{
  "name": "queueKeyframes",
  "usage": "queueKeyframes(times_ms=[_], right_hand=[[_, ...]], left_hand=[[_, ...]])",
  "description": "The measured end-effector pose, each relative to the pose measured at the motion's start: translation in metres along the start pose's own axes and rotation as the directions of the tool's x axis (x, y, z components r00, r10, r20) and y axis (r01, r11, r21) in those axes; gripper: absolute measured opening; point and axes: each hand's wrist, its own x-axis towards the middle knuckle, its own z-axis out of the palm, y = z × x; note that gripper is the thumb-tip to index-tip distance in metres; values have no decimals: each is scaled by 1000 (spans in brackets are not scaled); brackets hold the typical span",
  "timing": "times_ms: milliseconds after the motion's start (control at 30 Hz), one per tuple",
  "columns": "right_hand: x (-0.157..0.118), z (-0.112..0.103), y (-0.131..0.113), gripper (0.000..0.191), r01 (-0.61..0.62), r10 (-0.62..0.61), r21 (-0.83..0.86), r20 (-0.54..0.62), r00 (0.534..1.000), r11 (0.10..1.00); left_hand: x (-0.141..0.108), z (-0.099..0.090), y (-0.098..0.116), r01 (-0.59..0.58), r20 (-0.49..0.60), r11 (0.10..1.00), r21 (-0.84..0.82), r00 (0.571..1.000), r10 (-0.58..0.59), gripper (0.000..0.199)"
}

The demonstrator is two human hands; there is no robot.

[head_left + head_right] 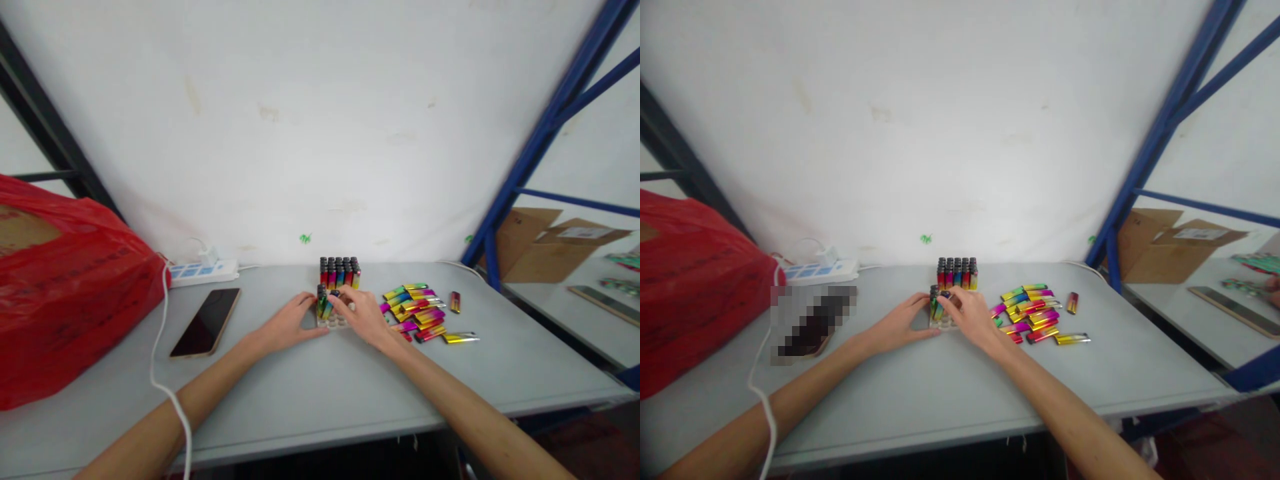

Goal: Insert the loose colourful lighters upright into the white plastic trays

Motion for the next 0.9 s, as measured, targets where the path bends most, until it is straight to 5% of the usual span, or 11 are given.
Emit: queueKeyframes(times_ms=[267, 400, 567, 767, 900], right_hand=[[0, 11, 1, 20, 171, -145, -234, 124, 982, 957], [-1, 17, 0, 19, 167, -119, -264, 188, 975, 950], [2, 10, -2, 25, 232, -183, -330, 171, 968, 915], [5, -32, 25, 30, 259, -206, -282, 205, 957, 924], [-1, -79, 59, 25, 173, -86, -282, 297, 951, 944]], left_hand=[[1, 1, -4, -40, -7, 999, -27, 999, 39, 55], [1, 0, -3, -48, -19, 998, -41, 999, 47, 50], [1, -1, -2, -33, -11, 998, -48, 999, 32, 53], [1, -2, -2, 5, -8, 1000, -31, 1000, -5, 63], [1, -3, -2, 24, 9, 1000, -9, 1000, -24, 64]])
